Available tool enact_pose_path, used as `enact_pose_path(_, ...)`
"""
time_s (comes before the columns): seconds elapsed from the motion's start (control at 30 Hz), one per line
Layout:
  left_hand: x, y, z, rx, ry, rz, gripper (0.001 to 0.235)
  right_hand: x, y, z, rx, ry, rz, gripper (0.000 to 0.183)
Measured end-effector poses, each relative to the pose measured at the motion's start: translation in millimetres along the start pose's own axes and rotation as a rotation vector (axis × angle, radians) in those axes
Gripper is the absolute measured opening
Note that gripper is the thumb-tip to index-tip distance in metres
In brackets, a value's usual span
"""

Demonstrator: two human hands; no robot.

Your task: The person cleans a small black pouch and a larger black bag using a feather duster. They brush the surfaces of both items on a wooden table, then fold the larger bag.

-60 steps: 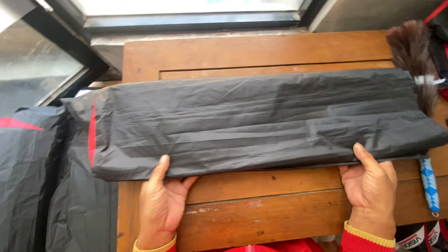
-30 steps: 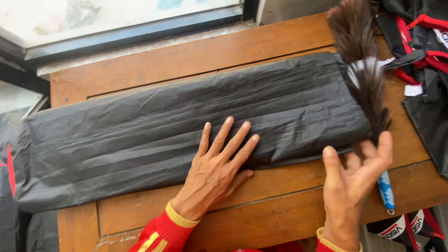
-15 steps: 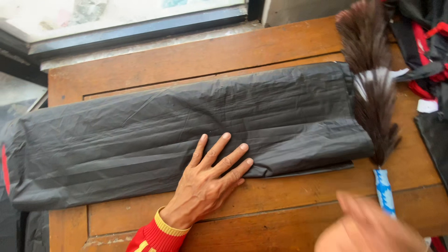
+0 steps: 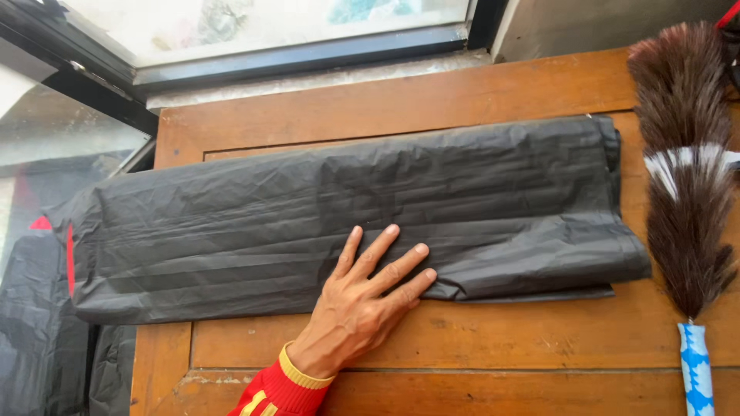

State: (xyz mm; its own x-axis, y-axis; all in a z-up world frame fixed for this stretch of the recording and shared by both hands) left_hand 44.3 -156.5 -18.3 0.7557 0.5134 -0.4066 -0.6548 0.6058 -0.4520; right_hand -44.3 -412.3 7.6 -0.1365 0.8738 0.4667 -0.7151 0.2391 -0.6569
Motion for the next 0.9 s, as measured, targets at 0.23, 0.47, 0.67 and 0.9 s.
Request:
enact_pose_path(0.23, -3.3, -8.9, -0.6, 0.151, 0.031, -0.006, 0.028, 12.0, -2.0, 16.2, 0.073, 0.233, -0.118, 0.011)
enact_pose_path(0.47, -29.8, -47.4, -23.7, 0.183, 0.103, -0.094, 0.038, -39.1, 15.5, 16.0, 0.189, 0.602, -0.226, 0.041)
enact_pose_path(0.67, -48.1, -74.6, -48.5, 0.213, 0.061, -0.109, 0.054, -68.3, 27.6, 24.6, 0.338, 0.708, -0.23, 0.055)
enact_pose_path(0.9, -48.9, -77.4, -71.4, 0.202, 0.181, -0.18, 0.03, -58.5, 15.6, 15.3, 0.321, 0.583, -0.276, 0.043)
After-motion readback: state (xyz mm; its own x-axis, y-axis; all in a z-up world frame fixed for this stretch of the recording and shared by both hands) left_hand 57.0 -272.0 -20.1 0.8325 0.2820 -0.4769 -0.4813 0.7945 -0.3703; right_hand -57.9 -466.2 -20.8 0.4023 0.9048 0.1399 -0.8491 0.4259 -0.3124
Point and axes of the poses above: each hand's wrist, its own y-axis away from the middle knuckle, its own z-axis out of the back of the hand, x = y × z, the point moved 1 cm from there along -y, towards the middle knuckle, and after that the axes turned 10 degrees about y, right-handed, at the moved point
